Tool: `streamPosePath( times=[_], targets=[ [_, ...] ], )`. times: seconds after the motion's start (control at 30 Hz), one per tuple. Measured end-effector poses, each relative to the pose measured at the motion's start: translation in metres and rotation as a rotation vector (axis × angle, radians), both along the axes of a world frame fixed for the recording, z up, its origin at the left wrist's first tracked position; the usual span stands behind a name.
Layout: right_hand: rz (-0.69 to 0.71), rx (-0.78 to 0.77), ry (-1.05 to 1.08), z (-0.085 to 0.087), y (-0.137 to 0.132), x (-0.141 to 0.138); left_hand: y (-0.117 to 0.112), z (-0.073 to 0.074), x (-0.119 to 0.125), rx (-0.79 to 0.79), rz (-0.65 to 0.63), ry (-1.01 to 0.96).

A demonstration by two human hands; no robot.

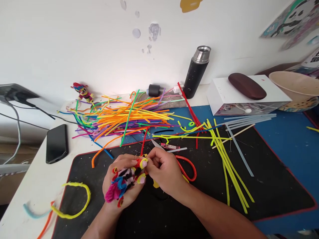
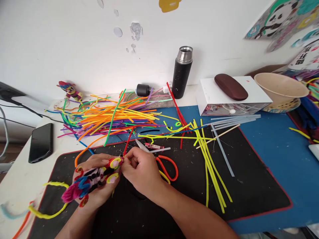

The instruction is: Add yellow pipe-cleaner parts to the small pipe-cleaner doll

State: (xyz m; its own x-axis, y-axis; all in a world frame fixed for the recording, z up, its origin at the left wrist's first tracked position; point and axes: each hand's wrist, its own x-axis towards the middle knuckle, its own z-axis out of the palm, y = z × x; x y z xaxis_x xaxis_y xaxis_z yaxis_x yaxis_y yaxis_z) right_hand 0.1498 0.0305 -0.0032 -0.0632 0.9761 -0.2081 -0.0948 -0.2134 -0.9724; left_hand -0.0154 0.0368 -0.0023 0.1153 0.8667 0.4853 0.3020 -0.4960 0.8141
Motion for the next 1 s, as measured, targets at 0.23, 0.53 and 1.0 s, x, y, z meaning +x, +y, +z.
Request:
streamPosePath(
  times=[0.23, 0.53, 1.0],
  targets=[
    [0.005, -0.018, 0.029, 0.0051, 0.0019, 0.0014, 0.0003, 0.0054, 0.0054, -0.077, 0.011, -0.081],
    [0.005, -0.03, 0.056, 0.0086, 0.0034, 0.0016, -0.0028, -0.0001, 0.0047, -0.162, 0.074, -0.175],
    [0.05, -0.081, 0.157, 0.0071, 0.0049, 0.0059, 0.0023, 0.0024, 0.0062, -0.372, 0.129, -0.34]
  ],
)
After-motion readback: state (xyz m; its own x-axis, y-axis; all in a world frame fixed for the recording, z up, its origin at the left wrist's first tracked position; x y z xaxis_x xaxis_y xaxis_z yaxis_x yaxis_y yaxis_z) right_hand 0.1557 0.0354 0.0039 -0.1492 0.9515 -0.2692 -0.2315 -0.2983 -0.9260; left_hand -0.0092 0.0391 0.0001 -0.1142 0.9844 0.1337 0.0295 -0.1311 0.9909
